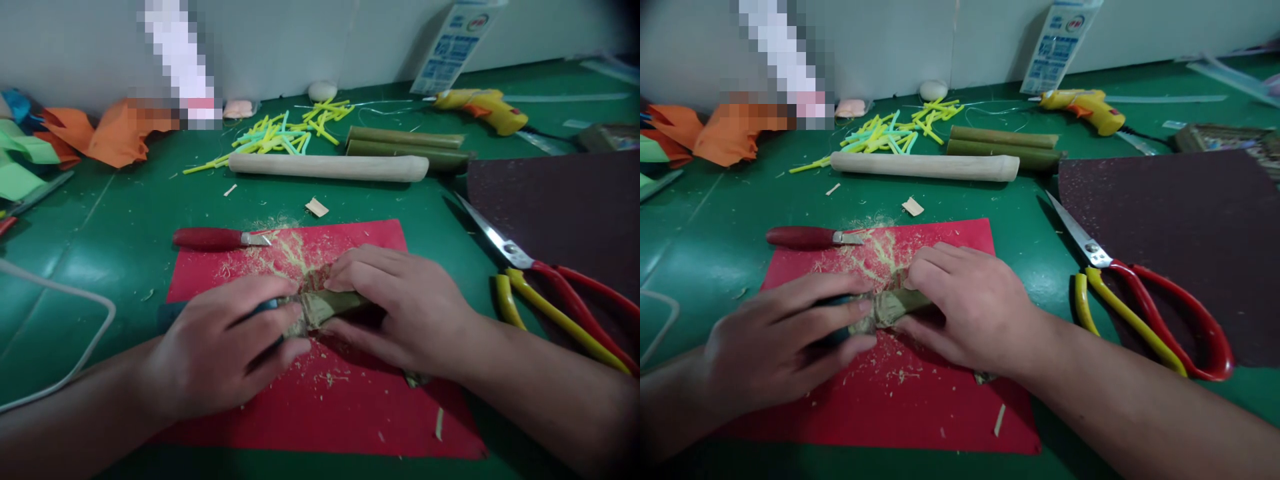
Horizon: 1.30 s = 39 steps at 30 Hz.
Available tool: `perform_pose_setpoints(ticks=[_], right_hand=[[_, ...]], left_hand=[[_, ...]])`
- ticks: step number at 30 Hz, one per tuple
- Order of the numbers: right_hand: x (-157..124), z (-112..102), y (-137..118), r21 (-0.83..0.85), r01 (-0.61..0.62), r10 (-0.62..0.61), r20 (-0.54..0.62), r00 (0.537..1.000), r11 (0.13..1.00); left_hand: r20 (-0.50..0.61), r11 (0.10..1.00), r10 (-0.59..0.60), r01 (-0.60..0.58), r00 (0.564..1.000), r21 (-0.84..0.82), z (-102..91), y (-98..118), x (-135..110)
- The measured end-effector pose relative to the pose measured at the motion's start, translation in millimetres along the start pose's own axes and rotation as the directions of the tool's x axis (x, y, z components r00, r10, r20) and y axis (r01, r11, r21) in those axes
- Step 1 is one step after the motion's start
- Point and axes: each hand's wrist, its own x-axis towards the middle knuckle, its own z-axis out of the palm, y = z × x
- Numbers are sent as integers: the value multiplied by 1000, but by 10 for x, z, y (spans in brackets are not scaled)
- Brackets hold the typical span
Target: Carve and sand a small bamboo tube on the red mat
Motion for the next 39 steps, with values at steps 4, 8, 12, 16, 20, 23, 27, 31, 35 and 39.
perform_pose_setpoints(ticks=[4, 8, 12, 16, 20, 23, 27, 31, 35, 39], right_hand=[[-6, 6, 7, 8, -14, 14, 23, 1000, 1000], [-1, 7, 11, 11, -3, 3, 12, 1000, 1000], [7, 2, 13, 4, 0, 0, -2, 1000, 1000], [0, -3, 16, 10, -1, 1, -2, 1000, 1000], [-12, -3, 10, 11, -10, 10, 11, 1000, 1000], [-11, -6, 3, 15, -13, 13, 9, 1000, 1000], [-7, -15, 0, 15, -19, 19, 12, 1000, 1000], [-9, -14, 5, 23, -20, 19, 9, 1000, 1000], [-6, -17, 5, 18, -27, 27, 26, 999, 999], [0, -21, 1, 12, -39, 38, 23, 999, 999]], left_hand=[[-2, 1000, 26, -26, 1000, -1, 8, -1, 8], [15, 1000, -4, 4, 1000, -12, 17, -12, 0], [18, 999, -13, 14, 1000, -35, 12, -15, -5], [35, 1000, 7, -6, 999, -28, 9, -22, -5], [30, 999, -14, 15, 999, -32, 11, -27, -9], [35, 999, -3, 5, 999, -35, 6, -18, -13], [32, 999, -11, 13, 999, -47, -7, -9, -10], [32, 999, 13, -12, 999, -45, -12, -14, 9], [27, 1000, -2, 3, 1000, -29, -6, -9, 18], [25, 999, 49, -49, 998, -15, -4, 4, 11]])
